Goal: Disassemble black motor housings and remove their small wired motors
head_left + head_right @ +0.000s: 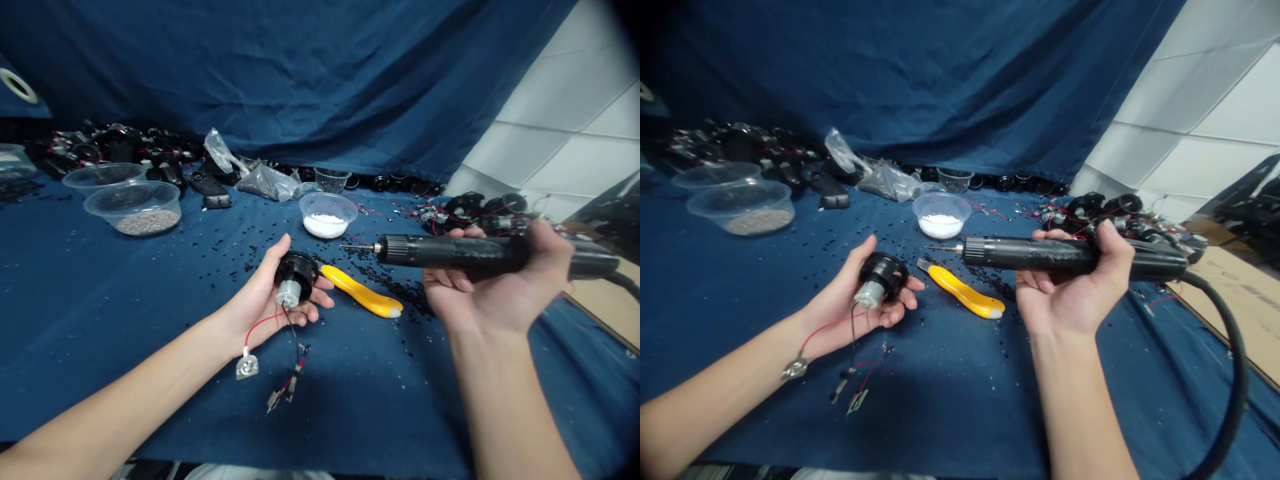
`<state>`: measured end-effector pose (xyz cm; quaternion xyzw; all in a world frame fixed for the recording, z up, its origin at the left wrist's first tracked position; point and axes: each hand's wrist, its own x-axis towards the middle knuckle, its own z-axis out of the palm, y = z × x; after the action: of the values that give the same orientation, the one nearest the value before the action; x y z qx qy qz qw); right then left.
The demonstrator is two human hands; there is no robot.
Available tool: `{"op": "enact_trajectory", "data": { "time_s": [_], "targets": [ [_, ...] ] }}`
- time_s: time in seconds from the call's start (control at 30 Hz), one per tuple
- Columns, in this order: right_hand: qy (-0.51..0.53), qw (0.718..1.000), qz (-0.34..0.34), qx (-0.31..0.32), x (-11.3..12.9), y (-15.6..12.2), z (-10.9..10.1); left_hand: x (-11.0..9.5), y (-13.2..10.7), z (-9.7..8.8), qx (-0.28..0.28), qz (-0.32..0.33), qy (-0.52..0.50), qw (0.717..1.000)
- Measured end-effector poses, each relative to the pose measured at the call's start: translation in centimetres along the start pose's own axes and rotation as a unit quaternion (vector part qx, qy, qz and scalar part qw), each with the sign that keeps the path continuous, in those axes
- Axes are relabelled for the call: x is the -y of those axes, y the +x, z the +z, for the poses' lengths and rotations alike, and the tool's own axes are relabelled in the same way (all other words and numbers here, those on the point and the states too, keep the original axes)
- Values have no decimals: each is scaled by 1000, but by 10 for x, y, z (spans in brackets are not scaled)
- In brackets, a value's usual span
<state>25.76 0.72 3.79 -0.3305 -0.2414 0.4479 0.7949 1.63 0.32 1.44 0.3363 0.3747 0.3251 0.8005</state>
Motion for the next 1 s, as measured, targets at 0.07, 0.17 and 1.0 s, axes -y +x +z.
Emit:
{"op": "enact_trajectory", "data": {
  "time_s": [0.07,0.17,1.0],
  "targets": [
    [2,1000,-3,17,-1,-1,1,2,1,0,5,-5,13,1000],
    [9,999,-12,41,-1,-3,3,4,1,0,1,4,34,999],
    [-2,979,-87,183,-12,-14,5,9,1,0,16,24,113,993]
  ]
}}
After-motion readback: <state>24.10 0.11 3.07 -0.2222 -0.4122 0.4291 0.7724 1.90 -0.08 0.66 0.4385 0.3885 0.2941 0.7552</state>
